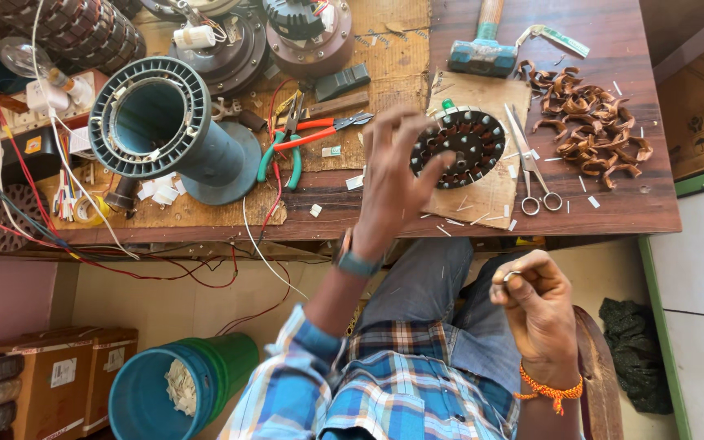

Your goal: The person cuts small white insulating strips with scissors and inserts them into slots on a circular motor armature. They use a screwdriver to adjust or secure the strips in place. The process is repeated multiple times across the armature.

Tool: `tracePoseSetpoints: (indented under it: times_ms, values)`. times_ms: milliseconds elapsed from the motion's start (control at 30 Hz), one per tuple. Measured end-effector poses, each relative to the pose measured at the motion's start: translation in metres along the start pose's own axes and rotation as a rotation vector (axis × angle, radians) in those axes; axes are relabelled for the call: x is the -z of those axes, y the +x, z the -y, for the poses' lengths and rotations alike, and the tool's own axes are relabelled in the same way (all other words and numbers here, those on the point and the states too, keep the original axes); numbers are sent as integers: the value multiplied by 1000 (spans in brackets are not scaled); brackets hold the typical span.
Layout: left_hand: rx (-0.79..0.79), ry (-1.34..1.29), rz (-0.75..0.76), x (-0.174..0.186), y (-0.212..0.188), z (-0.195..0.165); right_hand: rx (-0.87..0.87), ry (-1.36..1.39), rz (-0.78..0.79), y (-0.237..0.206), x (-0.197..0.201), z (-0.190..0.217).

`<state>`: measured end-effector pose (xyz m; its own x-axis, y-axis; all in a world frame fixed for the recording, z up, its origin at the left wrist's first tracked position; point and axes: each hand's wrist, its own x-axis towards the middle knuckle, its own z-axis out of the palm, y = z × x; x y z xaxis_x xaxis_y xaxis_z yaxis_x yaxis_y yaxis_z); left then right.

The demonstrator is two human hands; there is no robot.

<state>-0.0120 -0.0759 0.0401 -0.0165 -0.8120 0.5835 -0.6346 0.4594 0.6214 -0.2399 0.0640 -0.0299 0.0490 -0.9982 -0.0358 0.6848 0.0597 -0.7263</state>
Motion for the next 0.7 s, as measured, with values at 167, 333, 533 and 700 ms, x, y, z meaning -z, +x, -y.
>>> tracePoseSetpoints:
  times_ms: [167,333,533,700]
  values:
    - [150,-228,239,-38,28,27,81,-220,-95,-5,-2,13]
    - [108,-437,262,-44,4,29,281,-358,-75,-1,-17,20]
    - [-11,-321,197,-30,-19,-2,581,-660,-80,21,-40,26]
    - [-117,-281,209,-20,-20,-21,713,-1061,-168,52,-41,31]
